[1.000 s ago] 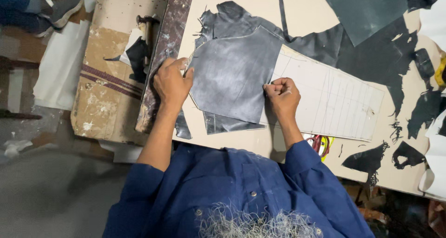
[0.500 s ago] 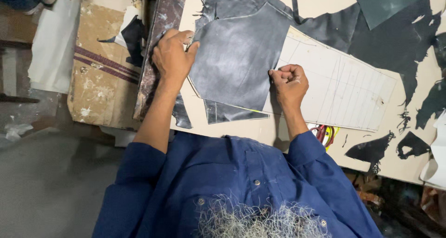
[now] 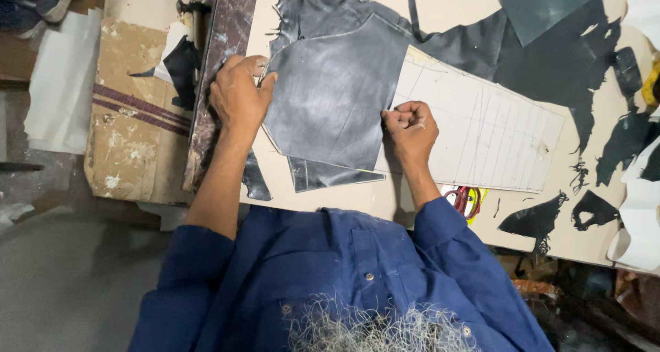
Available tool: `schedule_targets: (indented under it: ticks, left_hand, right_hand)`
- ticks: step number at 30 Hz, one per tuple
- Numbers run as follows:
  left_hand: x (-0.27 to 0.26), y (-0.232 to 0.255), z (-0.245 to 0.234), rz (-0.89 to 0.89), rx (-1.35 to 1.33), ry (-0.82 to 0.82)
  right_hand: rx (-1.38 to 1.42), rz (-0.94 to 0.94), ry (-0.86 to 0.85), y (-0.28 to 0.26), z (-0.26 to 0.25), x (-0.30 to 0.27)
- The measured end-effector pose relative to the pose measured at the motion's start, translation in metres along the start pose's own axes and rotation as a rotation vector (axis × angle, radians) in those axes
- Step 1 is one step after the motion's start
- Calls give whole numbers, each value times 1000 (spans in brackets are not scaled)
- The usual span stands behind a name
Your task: The person places a paper pattern on a black leather sheet, marks the leather with chalk, and cuts along the marked lines using scissors. The person repeats this process for multiple pattern pieces, handling the leather and pattern throughout.
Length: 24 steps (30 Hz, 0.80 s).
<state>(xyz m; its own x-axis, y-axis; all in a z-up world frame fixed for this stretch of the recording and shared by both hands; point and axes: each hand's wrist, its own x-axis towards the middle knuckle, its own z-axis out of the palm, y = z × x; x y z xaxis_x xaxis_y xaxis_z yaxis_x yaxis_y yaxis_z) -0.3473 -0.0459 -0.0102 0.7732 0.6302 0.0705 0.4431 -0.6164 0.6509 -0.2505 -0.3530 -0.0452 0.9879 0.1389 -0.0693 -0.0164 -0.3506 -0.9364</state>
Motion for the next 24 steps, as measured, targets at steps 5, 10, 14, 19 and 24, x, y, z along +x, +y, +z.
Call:
schedule_targets:
  ticks: [5,10,14,19,24]
  left_hand:
    - [-4,21,15,181,202,17]
    - [-12,69,45,576,188,50]
    - [-6,72,41,497,148,52]
    - [9,37,19,295,195,-51]
    - [18,49,17,226,221,-93]
  right_hand:
    - [-86,-16,2,-13,-6,1]
    - [-266,0,36,-6,2,-4]
    - [-197,-67,66,15,-65,10]
    - [-266,352,611,54,-246,-11]
    - [575,618,787,104,-310,-40]
